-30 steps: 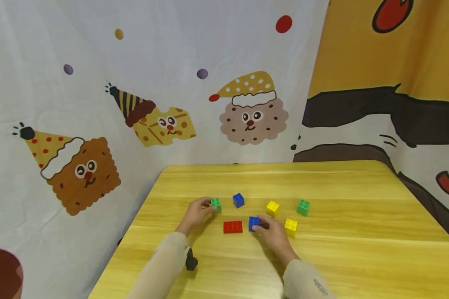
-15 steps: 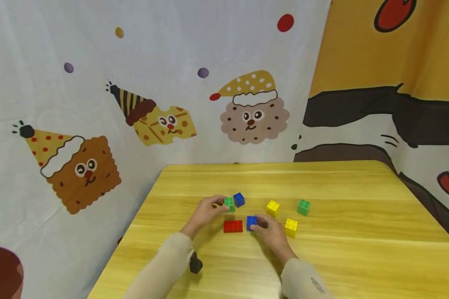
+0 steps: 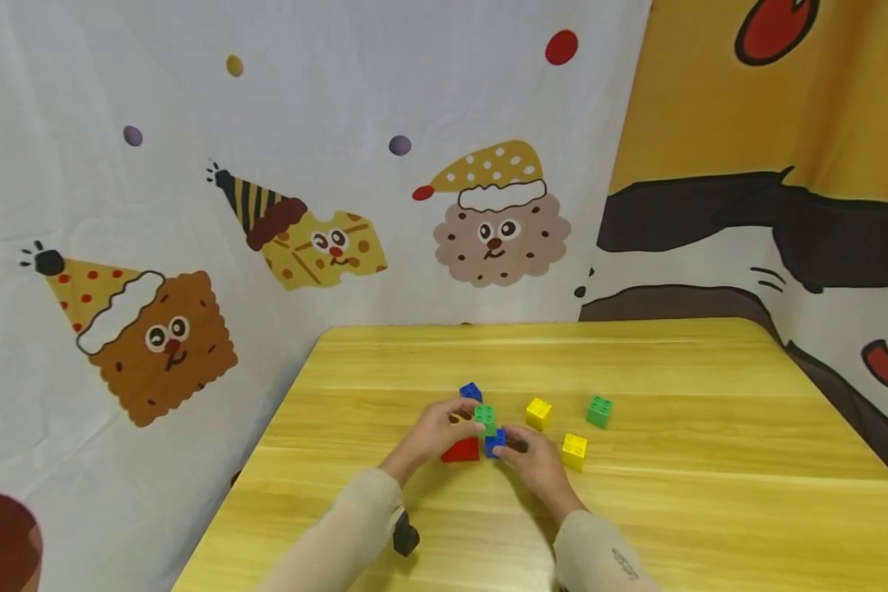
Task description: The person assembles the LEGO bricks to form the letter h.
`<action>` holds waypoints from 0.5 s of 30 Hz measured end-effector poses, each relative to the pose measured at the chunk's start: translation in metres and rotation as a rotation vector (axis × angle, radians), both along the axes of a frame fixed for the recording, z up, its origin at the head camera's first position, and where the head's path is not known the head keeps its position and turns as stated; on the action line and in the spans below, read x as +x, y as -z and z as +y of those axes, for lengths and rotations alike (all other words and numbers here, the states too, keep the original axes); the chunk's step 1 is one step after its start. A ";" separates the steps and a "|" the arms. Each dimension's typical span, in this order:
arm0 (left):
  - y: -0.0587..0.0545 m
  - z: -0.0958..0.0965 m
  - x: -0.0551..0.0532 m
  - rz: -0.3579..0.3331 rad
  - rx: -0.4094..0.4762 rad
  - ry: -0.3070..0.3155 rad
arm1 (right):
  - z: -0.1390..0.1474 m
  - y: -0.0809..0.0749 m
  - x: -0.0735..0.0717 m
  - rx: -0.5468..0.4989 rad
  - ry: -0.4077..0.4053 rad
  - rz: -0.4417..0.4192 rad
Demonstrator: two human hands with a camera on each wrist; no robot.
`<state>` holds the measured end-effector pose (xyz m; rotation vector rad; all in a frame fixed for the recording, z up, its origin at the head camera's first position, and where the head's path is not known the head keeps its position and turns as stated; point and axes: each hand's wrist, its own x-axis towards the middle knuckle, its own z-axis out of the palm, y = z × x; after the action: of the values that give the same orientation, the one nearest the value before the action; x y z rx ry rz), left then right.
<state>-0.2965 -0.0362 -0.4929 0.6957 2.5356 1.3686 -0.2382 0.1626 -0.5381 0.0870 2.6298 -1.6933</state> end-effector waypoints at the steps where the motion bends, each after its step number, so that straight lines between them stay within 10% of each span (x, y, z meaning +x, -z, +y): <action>1: 0.001 0.001 0.001 0.004 -0.002 0.004 | 0.000 0.000 0.000 0.002 -0.005 0.004; 15: 0.007 0.008 0.003 0.036 -0.009 0.063 | 0.000 -0.001 0.001 0.010 -0.008 0.016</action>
<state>-0.2937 -0.0278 -0.5003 0.7985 2.5229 1.3357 -0.2370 0.1622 -0.5369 0.0627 2.6467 -1.6857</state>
